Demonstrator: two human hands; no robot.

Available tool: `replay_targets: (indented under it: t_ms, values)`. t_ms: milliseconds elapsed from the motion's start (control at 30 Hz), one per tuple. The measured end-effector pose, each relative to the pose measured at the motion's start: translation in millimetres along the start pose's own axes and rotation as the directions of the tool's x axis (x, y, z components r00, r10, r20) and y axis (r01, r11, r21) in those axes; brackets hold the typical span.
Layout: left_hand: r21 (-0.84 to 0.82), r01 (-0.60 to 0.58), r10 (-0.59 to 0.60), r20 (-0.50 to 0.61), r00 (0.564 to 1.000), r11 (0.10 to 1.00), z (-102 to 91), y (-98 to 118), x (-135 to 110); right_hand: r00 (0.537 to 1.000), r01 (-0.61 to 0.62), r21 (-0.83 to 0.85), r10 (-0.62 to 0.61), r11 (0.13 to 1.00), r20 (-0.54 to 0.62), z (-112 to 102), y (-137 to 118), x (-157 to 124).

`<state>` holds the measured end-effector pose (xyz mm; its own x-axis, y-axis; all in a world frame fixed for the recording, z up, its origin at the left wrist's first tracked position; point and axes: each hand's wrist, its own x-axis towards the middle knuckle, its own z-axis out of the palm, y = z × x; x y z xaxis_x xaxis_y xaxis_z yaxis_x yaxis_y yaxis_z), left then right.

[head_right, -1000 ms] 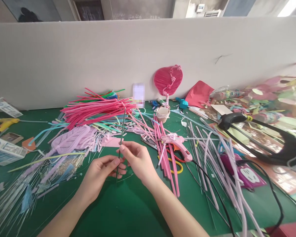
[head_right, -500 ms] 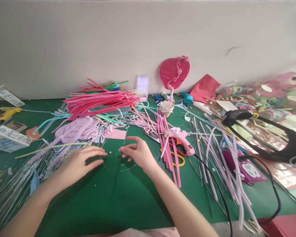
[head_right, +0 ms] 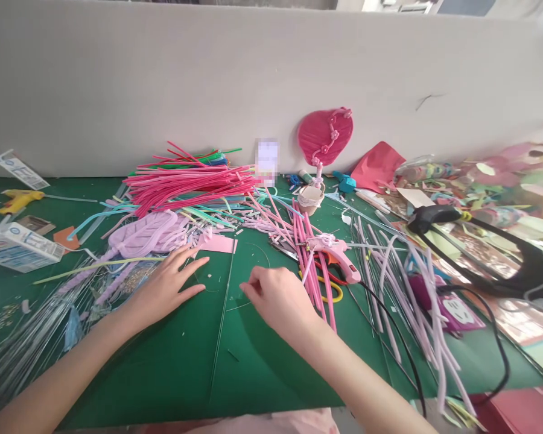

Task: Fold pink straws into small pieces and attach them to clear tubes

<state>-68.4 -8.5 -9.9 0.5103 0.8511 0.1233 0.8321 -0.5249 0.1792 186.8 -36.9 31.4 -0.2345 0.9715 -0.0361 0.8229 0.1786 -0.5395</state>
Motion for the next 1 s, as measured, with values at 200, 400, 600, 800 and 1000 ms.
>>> replay_targets:
  t_ms: [200, 400, 600, 800, 1000]
  values:
    - [-0.081, -0.058, 0.054, -0.041, 0.998, 0.995, -6.8, 14.1, 8.3, 0.977, 0.210, -0.215, -0.211, 0.954, 0.020, 24.6, 2.3, -39.8]
    - [-0.115, -0.225, 0.225, -0.010, 0.974, 0.968, 5.2, 35.2, 4.6, 0.958, 0.232, -0.419, -0.281, 0.878, -0.059, 45.1, 13.2, -45.8]
    - [-0.152, -0.016, -0.017, -0.213, 0.977, 0.988, 17.1, 45.9, -7.9, 0.951, 0.151, -0.412, -0.246, 0.899, -0.188, 44.6, 18.4, -40.7]
    - [-0.027, 0.021, -0.024, -0.111, 0.994, 0.999, 6.0, 56.8, 12.8, 0.947, 0.149, -0.328, -0.230, 0.933, -0.224, 43.2, 1.7, -26.1]
    - [0.167, 0.030, -0.037, 0.042, 0.998, 0.986, 9.4, 67.3, 21.1, 0.972, 0.109, -0.265, -0.158, 0.958, -0.173, 47.0, -2.9, -9.1]
